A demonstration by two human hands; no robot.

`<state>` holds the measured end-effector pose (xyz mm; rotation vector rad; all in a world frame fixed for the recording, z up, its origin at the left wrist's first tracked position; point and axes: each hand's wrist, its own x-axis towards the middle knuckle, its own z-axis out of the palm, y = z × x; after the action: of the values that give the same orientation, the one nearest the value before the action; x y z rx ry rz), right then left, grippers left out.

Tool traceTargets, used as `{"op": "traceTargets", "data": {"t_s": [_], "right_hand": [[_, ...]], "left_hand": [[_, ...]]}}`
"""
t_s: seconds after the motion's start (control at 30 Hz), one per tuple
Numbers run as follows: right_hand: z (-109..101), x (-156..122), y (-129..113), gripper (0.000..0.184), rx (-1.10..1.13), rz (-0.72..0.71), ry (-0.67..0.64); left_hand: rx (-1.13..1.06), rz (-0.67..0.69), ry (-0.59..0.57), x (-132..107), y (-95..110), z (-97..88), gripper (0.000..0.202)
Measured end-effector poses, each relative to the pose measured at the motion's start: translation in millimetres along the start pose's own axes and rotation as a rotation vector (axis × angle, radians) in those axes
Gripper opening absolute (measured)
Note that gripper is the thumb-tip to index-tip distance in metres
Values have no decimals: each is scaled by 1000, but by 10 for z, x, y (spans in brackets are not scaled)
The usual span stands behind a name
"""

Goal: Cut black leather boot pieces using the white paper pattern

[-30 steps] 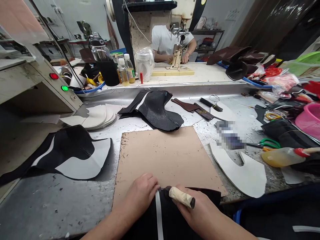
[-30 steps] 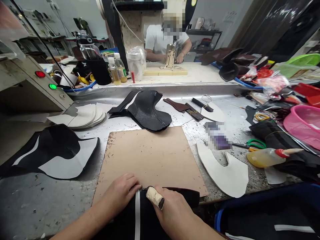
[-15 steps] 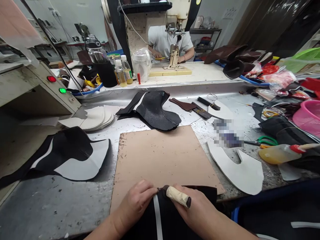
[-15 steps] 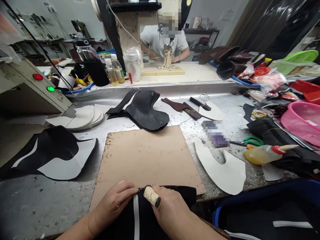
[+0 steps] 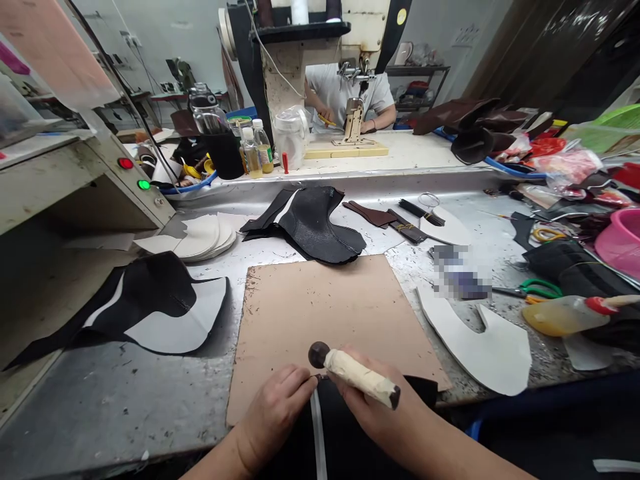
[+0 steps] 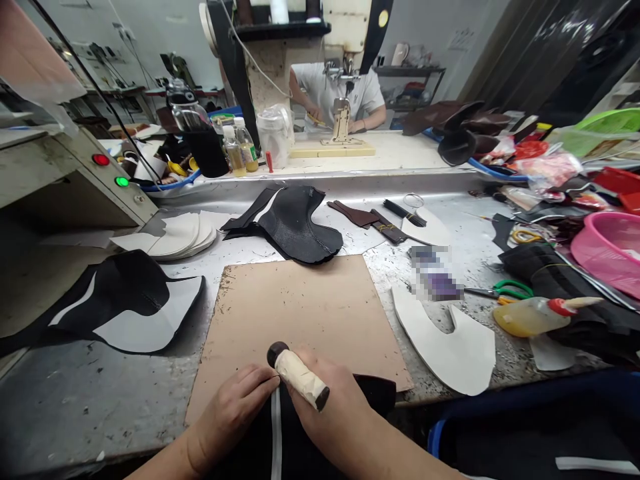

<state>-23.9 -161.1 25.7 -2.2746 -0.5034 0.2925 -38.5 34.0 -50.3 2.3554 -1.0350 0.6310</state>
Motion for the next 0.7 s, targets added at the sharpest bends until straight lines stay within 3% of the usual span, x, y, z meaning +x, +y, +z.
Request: {"op": "traceTargets", "data": {"t_s": [0.13, 0.23, 0.33, 0.53, 0.7], "right_hand": [[-28, 30, -13, 18, -171, 6, -102], [-89, 8, -69, 16, -171, 49, -44], [-23, -10, -62, 19, -103, 30, -16], [190, 20, 114, 20, -184, -19, -83], [143, 30, 102, 22, -208, -16, -83]], "left_hand": [[-4, -3, -5, 9, 2, -7, 22], [-10, -18, -16, 16, 5, -6, 21], [-44, -47, -1, 6, 1, -1, 20], [-117, -415, 16, -92, -28, -6, 9], [-174, -386, 3, -119, -3, -25, 13]]}}
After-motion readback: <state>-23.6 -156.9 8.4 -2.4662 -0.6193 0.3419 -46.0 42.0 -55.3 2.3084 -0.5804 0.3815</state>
